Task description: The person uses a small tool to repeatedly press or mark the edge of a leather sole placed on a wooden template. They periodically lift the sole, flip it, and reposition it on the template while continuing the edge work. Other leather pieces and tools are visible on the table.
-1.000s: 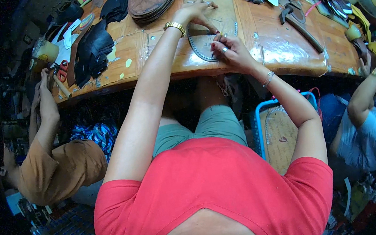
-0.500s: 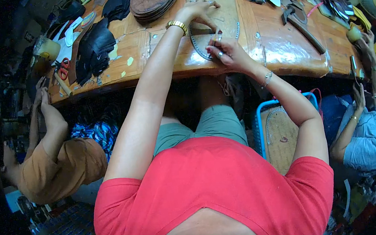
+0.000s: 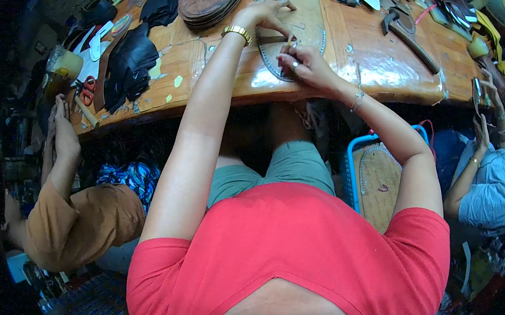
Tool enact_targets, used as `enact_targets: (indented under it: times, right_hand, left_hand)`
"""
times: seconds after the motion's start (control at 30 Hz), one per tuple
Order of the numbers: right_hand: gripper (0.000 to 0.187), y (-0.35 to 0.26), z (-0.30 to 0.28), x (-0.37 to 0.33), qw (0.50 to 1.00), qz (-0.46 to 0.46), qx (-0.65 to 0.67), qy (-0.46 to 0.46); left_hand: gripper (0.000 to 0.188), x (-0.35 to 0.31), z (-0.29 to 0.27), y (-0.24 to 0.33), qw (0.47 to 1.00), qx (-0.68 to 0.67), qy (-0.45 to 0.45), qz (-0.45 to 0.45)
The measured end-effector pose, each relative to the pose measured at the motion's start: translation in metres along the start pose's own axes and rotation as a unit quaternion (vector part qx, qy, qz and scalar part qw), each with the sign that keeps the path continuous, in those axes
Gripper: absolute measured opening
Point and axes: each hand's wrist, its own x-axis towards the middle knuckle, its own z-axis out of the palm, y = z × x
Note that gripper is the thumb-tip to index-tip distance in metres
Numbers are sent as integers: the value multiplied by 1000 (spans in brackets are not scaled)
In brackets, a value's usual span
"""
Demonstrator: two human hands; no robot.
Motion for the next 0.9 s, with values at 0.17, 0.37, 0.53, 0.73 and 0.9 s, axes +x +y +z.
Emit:
enact_targets:
  times: [0.17,0.37,0.53,0.73,0.9]
  right_hand:
    - [20,1,3,2,979,-103,-172,-25]
    - [18,6,8,12,990,59,129,19]
    - [20,4,5,13,980,-104,-163,-33]
    - [22,8,7,22,990,71,125,2]
    - [23,13,7,21,955,-180,-232,-40]
  left_hand:
    - [94,0,3,-5,1000,-3,14,0]
    - [92,7,3,-15,999,-22,0,24]
    - [90,1,2,-14,999,-9,30,39]
    - [89,6,3,-19,999,-2,8,37]
    - [88,8,3,-21,999,-6,1,40]
